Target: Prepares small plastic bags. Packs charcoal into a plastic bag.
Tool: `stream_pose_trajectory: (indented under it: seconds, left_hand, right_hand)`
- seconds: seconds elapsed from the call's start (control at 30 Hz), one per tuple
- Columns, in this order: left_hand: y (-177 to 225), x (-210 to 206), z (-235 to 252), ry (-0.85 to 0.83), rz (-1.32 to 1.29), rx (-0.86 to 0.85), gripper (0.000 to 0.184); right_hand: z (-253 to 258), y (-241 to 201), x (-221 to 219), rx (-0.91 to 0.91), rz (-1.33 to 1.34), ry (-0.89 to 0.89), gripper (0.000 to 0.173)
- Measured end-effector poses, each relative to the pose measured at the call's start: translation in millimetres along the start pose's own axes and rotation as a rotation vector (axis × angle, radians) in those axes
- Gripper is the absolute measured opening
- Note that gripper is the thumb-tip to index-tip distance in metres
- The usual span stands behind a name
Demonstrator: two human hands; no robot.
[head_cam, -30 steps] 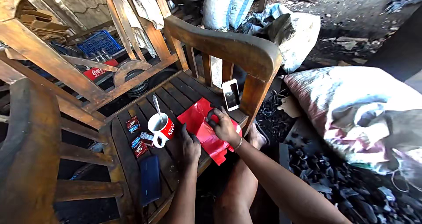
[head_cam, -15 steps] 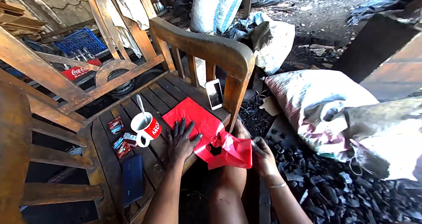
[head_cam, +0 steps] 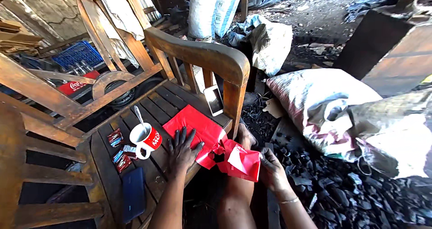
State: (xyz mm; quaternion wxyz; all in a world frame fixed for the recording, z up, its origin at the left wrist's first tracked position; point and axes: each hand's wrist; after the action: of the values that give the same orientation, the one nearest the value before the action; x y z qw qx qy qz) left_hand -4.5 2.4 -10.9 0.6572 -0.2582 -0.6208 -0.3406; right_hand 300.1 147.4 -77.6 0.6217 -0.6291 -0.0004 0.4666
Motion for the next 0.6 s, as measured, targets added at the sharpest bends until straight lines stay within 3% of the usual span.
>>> stream_pose_trajectory:
  seconds: [0.17,0.37,0.6]
  left_hand:
    - [2.6,2.3,-0.9,-0.036,-0.004,0.008,0.077]
    - [0.8,-2.2,0.1,0.006,0.000,-0.005,0.077]
    - [-4.6,-5.9,-0.4,0.186,-0.092,-0.076,0.070]
  right_hand:
    - [-12.7,2.6,6.8,-0.021,0.048,0.042,0.004]
    - [-15.5,-41.3,48.2,0.054,-0.009,0.223,0.011]
    - [-30.8,-72.7,23.8,0.009,0.240,0.214,0.025]
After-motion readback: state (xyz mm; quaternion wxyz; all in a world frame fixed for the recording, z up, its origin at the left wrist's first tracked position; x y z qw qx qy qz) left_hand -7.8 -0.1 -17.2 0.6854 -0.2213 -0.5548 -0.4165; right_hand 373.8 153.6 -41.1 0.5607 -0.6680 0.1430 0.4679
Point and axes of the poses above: each hand's wrist, its own z-axis towards the middle knuckle, its own x-axis out of the back of the hand, y = z × x, and after that the axes turned 2 degrees about -y, right-handed
